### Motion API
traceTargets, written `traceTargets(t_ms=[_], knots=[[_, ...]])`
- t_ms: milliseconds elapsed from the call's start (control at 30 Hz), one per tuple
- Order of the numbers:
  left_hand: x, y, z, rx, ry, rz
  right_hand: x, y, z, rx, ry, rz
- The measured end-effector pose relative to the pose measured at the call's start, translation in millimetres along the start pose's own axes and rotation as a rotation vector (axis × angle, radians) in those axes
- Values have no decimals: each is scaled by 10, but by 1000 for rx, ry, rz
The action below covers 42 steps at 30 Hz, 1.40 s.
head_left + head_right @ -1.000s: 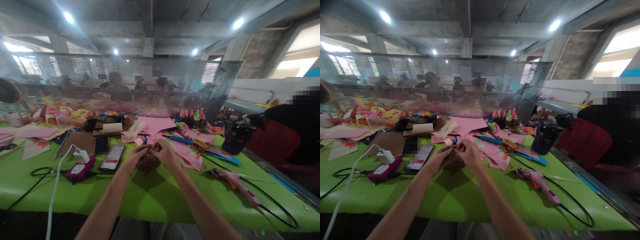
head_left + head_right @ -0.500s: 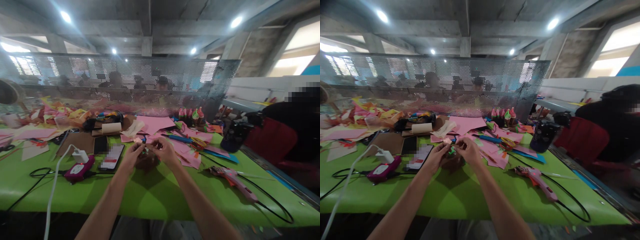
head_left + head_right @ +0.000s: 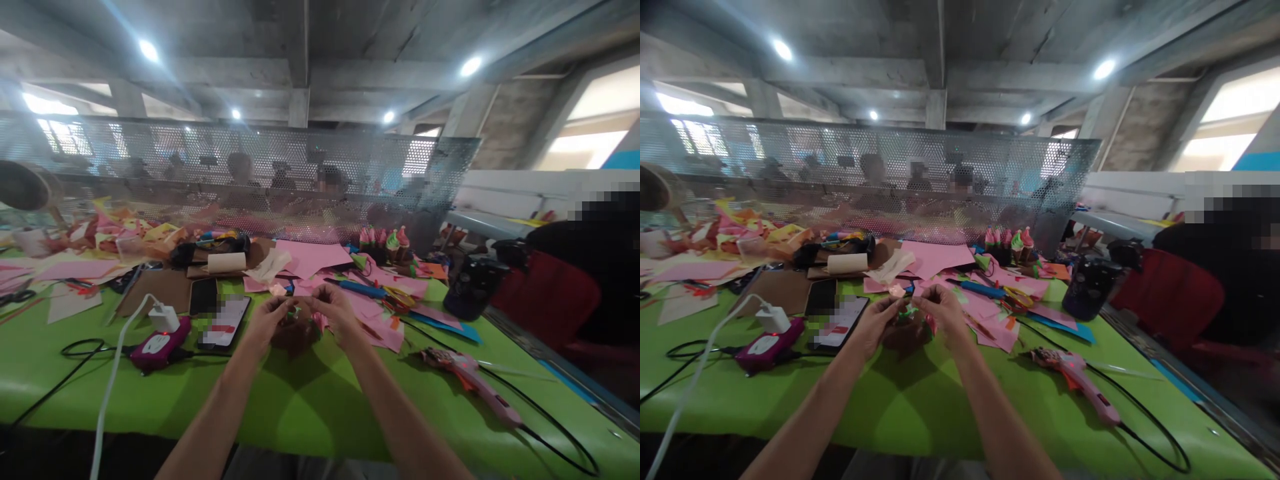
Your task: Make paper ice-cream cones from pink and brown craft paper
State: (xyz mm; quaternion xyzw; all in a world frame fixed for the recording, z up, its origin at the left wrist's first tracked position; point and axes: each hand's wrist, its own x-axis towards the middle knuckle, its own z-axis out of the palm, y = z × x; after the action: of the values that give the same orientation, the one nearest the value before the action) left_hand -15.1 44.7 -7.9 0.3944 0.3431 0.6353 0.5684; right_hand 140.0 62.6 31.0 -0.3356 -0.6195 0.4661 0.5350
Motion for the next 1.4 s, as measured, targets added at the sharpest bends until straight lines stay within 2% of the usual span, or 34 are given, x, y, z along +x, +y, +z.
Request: traceTargets(t_ms=[233, 567, 900, 1167, 1400], knots=[[-19, 15, 33, -17, 8, -38, 26, 19, -3, 33, 8, 14], [-26, 22, 37, -1, 105, 14, 37, 76, -116, 17, 20, -11], [-14, 8, 33, -25, 39, -43, 19, 112, -86, 29, 18, 9], [45, -44, -36, -17, 122, 8, 6, 133, -58, 11, -4, 35], [18, -37, -44, -28, 116, -25, -13, 130, -38, -76, -22, -27]])
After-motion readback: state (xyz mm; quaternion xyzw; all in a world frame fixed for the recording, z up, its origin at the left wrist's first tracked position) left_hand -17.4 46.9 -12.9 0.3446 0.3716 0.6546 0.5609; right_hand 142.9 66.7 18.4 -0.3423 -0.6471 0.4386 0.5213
